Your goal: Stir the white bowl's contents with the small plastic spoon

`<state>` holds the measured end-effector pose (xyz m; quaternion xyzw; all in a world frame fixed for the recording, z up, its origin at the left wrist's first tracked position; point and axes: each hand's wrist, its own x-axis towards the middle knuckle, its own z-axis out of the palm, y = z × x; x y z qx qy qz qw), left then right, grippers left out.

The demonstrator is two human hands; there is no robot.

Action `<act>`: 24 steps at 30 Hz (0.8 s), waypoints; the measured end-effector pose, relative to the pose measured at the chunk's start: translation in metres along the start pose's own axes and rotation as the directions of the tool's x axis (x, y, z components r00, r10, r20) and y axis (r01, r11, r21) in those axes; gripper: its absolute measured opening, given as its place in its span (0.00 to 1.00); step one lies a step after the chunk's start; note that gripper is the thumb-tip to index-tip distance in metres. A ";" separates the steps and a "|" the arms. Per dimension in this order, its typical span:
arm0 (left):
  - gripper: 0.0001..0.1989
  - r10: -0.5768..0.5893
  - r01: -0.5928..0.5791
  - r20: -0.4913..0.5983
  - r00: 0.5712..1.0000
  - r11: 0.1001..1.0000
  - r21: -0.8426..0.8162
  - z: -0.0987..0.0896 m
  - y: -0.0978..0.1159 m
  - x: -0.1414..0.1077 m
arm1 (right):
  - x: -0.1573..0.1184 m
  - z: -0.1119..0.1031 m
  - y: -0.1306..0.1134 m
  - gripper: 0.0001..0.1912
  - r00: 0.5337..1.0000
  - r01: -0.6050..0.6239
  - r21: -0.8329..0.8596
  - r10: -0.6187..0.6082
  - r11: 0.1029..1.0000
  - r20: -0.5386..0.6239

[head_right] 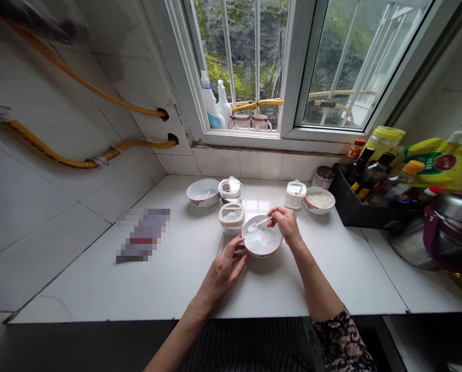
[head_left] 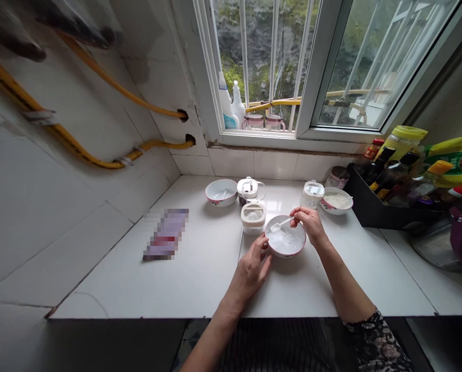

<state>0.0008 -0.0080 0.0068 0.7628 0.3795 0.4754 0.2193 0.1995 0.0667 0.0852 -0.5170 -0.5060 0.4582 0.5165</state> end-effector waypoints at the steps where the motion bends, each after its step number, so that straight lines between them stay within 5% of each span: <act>1: 0.21 0.001 -0.001 -0.003 1.000 1.000 0.002 0.000 0.000 0.000 | 0.001 0.001 -0.001 0.06 1.000 0.004 0.021 -0.004 1.000 -0.006; 4: 0.21 0.007 -0.007 0.000 1.000 1.000 0.004 0.001 -0.001 0.000 | 0.002 0.011 -0.003 0.07 0.997 0.078 0.052 -0.076 0.996 -0.024; 8: 0.21 -0.002 0.002 0.006 1.000 1.000 0.004 0.002 -0.002 0.000 | -0.004 0.030 -0.007 0.10 0.936 0.340 -0.114 -0.347 0.934 -0.051; 13: 0.23 -0.005 0.005 0.019 1.000 1.000 0.010 0.002 -0.002 -0.001 | -0.014 0.041 -0.010 0.10 0.711 0.661 -0.532 -0.669 0.529 0.218; 15: 0.23 -0.001 0.001 0.017 1.000 1.000 0.011 0.002 -0.002 -0.001 | -0.016 0.039 -0.011 0.11 0.675 0.692 -0.548 -0.689 0.469 0.263; 17: 0.22 -0.003 0.003 0.019 1.000 1.000 0.010 0.001 -0.002 -0.001 | -0.017 0.036 -0.012 0.10 0.702 0.663 -0.526 -0.686 0.533 0.190; 19: 0.22 -0.005 0.005 0.022 1.000 1.000 0.008 0.001 -0.002 -0.001 | -0.017 0.031 -0.013 0.09 0.781 0.578 -0.443 -0.622 0.686 0.056; 21: 0.22 -0.004 0.004 0.020 1.000 1.000 0.010 0.001 -0.002 -0.001 | -0.015 0.023 -0.013 0.09 0.871 0.457 -0.286 -0.489 0.842 -0.051; 24: 0.21 -0.006 0.005 0.017 1.000 1.000 0.018 0.000 0.000 0.000 | -0.012 0.010 -0.012 0.08 0.948 0.301 -0.135 -0.312 0.944 -0.067</act>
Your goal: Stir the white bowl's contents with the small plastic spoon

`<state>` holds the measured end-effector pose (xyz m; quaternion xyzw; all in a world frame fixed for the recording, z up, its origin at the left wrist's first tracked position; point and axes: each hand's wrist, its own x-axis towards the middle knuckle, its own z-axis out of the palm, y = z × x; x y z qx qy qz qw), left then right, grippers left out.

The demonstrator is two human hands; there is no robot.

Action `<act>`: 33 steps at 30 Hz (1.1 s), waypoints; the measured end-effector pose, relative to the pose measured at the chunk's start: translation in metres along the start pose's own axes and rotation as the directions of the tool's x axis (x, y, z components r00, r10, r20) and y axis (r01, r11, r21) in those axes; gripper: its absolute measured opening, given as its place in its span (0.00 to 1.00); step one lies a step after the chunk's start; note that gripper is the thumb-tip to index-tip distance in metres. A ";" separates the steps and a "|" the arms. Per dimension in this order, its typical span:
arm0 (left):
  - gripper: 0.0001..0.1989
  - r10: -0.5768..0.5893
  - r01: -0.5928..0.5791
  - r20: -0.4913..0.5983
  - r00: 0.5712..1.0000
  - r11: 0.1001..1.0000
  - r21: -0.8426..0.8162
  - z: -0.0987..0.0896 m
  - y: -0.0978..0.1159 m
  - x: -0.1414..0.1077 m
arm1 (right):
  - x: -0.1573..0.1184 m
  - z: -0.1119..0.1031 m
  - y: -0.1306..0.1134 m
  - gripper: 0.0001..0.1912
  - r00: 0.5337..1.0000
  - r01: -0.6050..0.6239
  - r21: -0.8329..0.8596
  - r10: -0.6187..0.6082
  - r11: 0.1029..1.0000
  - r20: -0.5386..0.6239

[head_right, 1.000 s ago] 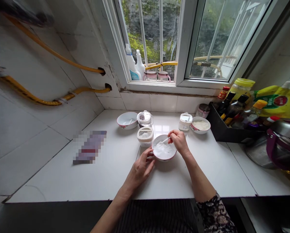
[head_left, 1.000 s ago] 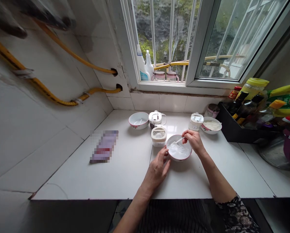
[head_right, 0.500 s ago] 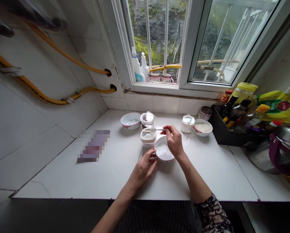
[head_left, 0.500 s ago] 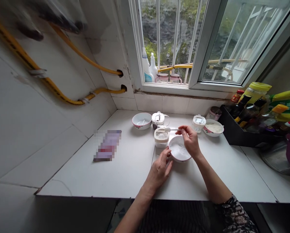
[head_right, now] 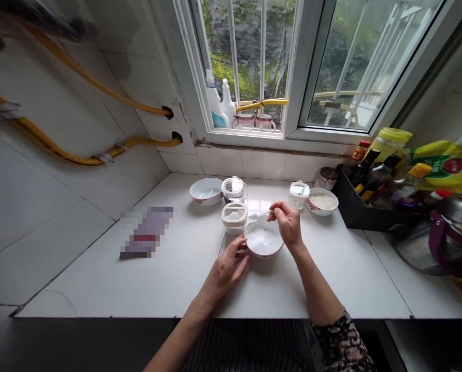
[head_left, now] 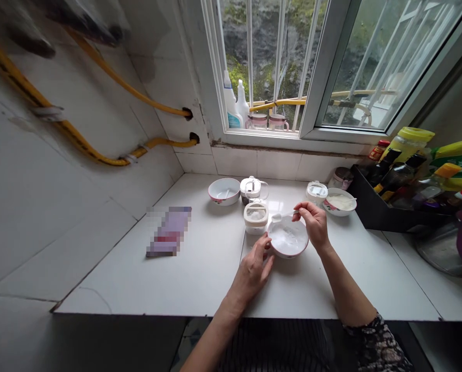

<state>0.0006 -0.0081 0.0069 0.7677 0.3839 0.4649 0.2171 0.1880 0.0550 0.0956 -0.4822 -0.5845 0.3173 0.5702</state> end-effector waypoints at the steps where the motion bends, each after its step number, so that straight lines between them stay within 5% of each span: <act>1: 0.21 0.002 -0.002 -0.001 1.000 1.000 0.000 0.000 0.001 0.000 | 0.001 -0.003 0.002 0.08 0.999 -0.033 -0.016 0.033 0.999 0.020; 9: 0.21 -0.014 0.014 -0.001 1.000 1.000 -0.022 -0.002 0.002 0.000 | -0.003 0.002 0.008 0.09 0.982 0.050 -0.298 0.007 0.953 0.189; 17: 0.21 -0.023 0.023 0.007 1.000 0.999 -0.035 -0.001 0.000 -0.001 | 0.000 0.000 0.011 0.08 0.967 -0.200 -0.074 0.209 0.977 0.143; 28: 0.20 -0.007 0.007 -0.011 1.000 1.000 -0.020 -0.001 0.002 0.001 | 0.007 -0.008 0.012 0.07 0.939 -0.334 0.114 0.319 0.936 0.126; 33: 0.21 -0.014 0.014 0.002 1.000 1.000 -0.012 0.000 0.000 0.000 | 0.008 -0.002 0.010 0.07 0.956 -0.292 0.172 0.284 0.941 0.073</act>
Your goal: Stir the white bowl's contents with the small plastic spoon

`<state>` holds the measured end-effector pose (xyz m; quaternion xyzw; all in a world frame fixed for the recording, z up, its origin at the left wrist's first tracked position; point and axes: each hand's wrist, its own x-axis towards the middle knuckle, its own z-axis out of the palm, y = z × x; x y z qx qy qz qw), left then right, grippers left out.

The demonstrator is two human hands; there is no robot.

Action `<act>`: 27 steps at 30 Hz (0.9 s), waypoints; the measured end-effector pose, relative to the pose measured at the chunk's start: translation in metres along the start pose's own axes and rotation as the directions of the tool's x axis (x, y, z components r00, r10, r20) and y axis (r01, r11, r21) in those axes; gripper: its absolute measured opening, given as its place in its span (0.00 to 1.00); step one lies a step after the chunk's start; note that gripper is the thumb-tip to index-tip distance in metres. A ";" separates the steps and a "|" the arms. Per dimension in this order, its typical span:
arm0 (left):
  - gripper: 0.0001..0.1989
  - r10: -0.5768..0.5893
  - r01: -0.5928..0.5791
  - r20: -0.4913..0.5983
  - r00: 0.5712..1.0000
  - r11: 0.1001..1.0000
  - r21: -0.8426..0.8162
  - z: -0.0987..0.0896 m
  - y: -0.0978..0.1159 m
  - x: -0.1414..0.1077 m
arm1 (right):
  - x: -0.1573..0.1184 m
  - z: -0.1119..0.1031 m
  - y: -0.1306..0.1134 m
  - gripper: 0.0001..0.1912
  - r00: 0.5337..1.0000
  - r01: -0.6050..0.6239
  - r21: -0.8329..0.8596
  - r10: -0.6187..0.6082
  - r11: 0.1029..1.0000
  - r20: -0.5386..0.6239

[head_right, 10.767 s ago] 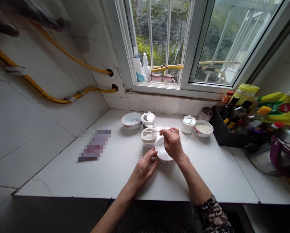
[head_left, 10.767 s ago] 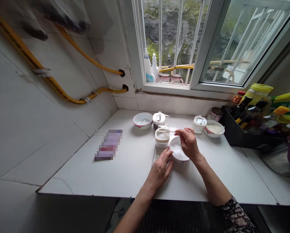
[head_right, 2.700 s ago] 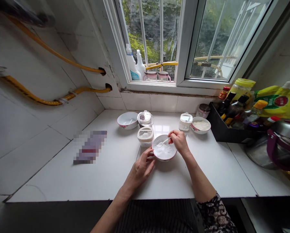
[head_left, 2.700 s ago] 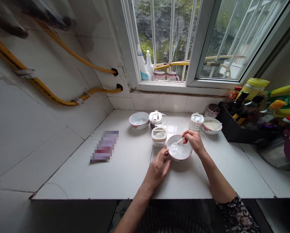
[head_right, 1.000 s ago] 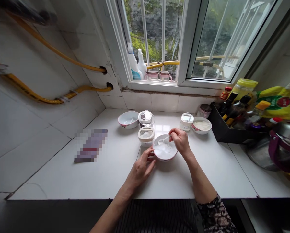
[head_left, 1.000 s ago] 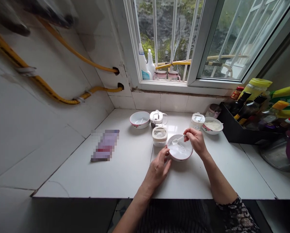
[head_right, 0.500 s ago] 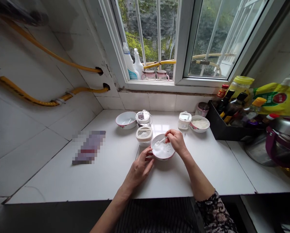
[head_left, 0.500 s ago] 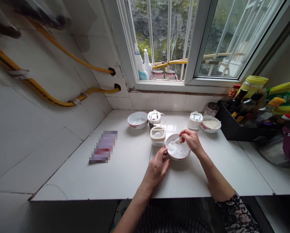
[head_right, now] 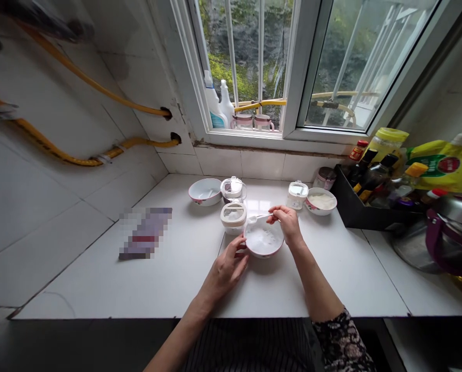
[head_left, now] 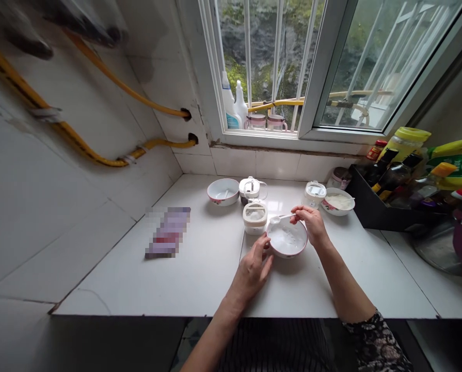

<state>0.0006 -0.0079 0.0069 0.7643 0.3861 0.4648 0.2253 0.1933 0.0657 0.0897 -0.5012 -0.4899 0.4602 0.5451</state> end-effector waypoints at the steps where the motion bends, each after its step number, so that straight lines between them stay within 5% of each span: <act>1: 0.21 0.002 -0.002 -0.002 1.000 1.000 0.000 0.000 0.000 0.000 | -0.001 0.004 0.000 0.08 0.999 0.033 -0.002 -0.033 0.999 -0.016; 6: 0.22 0.014 -0.014 -0.012 1.000 1.000 0.007 0.001 -0.001 0.000 | -0.010 0.027 0.001 0.10 0.942 0.326 -0.211 -0.336 0.922 -0.015; 11: 0.22 0.011 -0.011 -0.006 1.000 1.000 0.013 0.001 -0.002 0.000 | -0.018 0.035 0.001 0.11 0.731 0.647 -0.545 -0.638 0.533 0.245; 13: 0.21 0.010 -0.010 -0.003 1.000 1.000 0.010 0.001 -0.002 0.000 | -0.020 0.032 -0.001 0.11 0.704 0.667 -0.555 -0.663 0.497 0.253; 18: 0.22 0.023 -0.023 -0.015 1.000 1.000 0.007 0.001 -0.001 0.000 | -0.019 0.014 -0.007 0.10 0.825 0.512 -0.505 -0.561 0.695 0.064; 21: 0.21 0.021 -0.021 -0.016 1.000 1.000 0.009 0.000 0.000 0.000 | -0.016 0.001 -0.009 0.09 0.910 0.389 -0.480 -0.409 0.786 0.069; 27: 0.21 0.005 -0.005 -0.008 1.000 1.000 -0.004 -0.002 0.003 0.001 | -0.012 -0.003 -0.007 0.10 0.951 0.305 -0.560 -0.283 0.770 0.128</act>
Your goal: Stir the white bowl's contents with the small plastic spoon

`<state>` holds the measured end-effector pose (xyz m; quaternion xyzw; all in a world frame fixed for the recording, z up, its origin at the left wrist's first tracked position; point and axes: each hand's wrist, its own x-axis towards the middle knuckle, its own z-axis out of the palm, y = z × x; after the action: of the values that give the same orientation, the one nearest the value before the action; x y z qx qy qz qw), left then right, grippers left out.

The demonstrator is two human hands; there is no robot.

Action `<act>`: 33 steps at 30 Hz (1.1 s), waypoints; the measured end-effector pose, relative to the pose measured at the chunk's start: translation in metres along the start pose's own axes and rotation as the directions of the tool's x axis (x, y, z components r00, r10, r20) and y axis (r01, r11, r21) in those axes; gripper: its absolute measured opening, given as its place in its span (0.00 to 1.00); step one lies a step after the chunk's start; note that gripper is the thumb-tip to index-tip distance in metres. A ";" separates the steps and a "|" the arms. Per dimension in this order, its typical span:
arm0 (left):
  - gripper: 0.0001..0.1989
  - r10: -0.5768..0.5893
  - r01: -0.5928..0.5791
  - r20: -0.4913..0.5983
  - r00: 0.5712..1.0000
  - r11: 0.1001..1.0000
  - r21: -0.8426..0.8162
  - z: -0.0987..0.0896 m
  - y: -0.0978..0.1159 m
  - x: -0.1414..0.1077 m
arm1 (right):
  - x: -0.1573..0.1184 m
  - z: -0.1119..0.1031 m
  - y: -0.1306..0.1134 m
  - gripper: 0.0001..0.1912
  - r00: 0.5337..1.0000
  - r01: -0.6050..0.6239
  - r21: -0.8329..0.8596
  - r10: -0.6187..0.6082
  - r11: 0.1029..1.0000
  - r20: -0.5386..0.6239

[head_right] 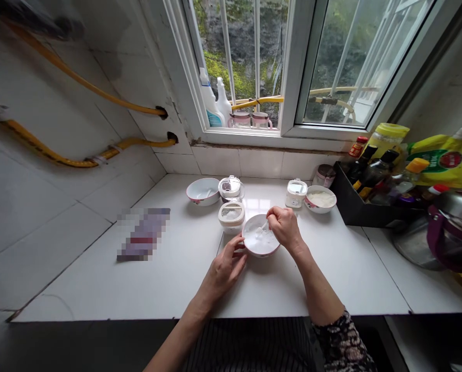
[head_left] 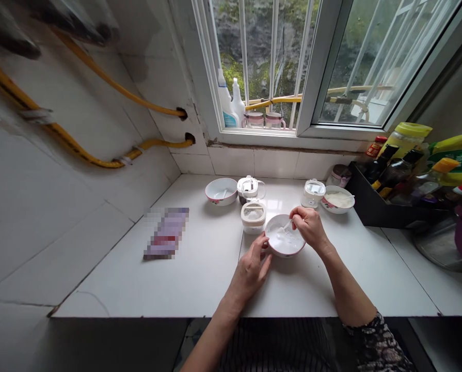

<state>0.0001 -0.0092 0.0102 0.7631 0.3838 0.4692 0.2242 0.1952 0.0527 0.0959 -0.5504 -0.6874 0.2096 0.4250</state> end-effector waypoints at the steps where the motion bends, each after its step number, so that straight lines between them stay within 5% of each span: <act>1: 0.21 -0.001 0.001 0.001 1.000 1.000 -0.003 0.000 0.000 0.000 | 0.000 0.002 0.000 0.10 1.000 0.005 -0.013 -0.005 1.000 0.010; 11: 0.21 0.005 -0.005 -0.009 1.000 1.000 -0.030 0.001 -0.003 -0.001 | 0.001 0.009 0.005 0.08 0.969 -0.247 0.332 0.227 0.910 0.099; 21: 0.20 0.004 -0.004 -0.009 1.000 1.000 -0.011 0.003 -0.002 -0.001 | 0.008 0.003 0.014 0.07 0.944 -0.325 0.522 0.300 0.788 0.135; 29: 0.21 0.006 -0.006 -0.005 1.000 1.000 -0.010 0.003 -0.004 -0.001 | 0.013 0.007 0.015 0.06 0.945 -0.298 0.595 0.320 0.747 0.072; 33: 0.21 -0.006 0.006 0.003 1.000 1.000 -0.019 0.003 -0.003 -0.001 | 0.013 0.021 0.001 0.08 0.975 -0.116 0.538 0.200 0.835 -0.100</act>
<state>0.0012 -0.0075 0.0063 0.7606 0.3811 0.4709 0.2333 0.1784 0.0690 0.0884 -0.4815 -0.5206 0.3824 0.5924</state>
